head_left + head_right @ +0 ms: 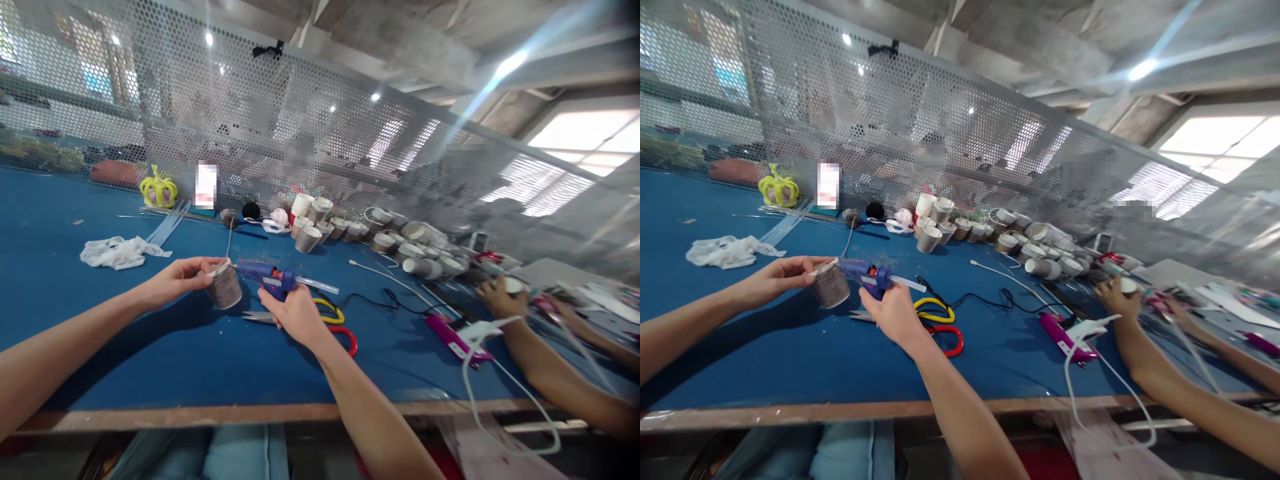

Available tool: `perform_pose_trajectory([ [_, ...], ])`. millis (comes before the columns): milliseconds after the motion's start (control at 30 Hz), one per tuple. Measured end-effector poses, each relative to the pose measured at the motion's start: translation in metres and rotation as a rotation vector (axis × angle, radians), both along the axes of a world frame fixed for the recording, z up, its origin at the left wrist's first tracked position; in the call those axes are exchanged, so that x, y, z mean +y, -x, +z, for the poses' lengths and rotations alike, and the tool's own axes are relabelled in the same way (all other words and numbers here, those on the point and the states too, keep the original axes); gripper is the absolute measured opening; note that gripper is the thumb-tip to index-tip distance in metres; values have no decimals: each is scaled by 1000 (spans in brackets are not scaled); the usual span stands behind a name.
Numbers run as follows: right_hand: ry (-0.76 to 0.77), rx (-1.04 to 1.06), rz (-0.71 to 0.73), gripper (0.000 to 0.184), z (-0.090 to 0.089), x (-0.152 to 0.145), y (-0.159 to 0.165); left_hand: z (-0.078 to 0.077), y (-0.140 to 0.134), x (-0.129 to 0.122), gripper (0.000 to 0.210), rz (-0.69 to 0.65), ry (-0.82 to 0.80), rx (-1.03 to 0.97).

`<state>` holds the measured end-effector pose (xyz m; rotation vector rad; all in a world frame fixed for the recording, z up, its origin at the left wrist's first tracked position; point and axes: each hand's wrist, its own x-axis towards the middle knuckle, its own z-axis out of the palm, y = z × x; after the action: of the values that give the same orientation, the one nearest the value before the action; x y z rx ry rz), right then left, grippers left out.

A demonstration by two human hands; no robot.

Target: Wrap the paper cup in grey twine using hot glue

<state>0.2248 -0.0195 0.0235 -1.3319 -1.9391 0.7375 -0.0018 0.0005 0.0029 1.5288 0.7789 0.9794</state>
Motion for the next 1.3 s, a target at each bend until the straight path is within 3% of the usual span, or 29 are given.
perform_pose_trajectory([
  [867, 73, 17, 7, 23, 6, -7, 2, 1, 0, 0, 18, -4, -11, 3],
  [1067, 31, 17, -7, 22, 4, -3, 1, -1, 0, 0, 20, -3, -4, -4],
  [1300, 94, -2, -3, 27, 10, -12, 6, 1, -1, -1, 17, 7, -1, -16],
])
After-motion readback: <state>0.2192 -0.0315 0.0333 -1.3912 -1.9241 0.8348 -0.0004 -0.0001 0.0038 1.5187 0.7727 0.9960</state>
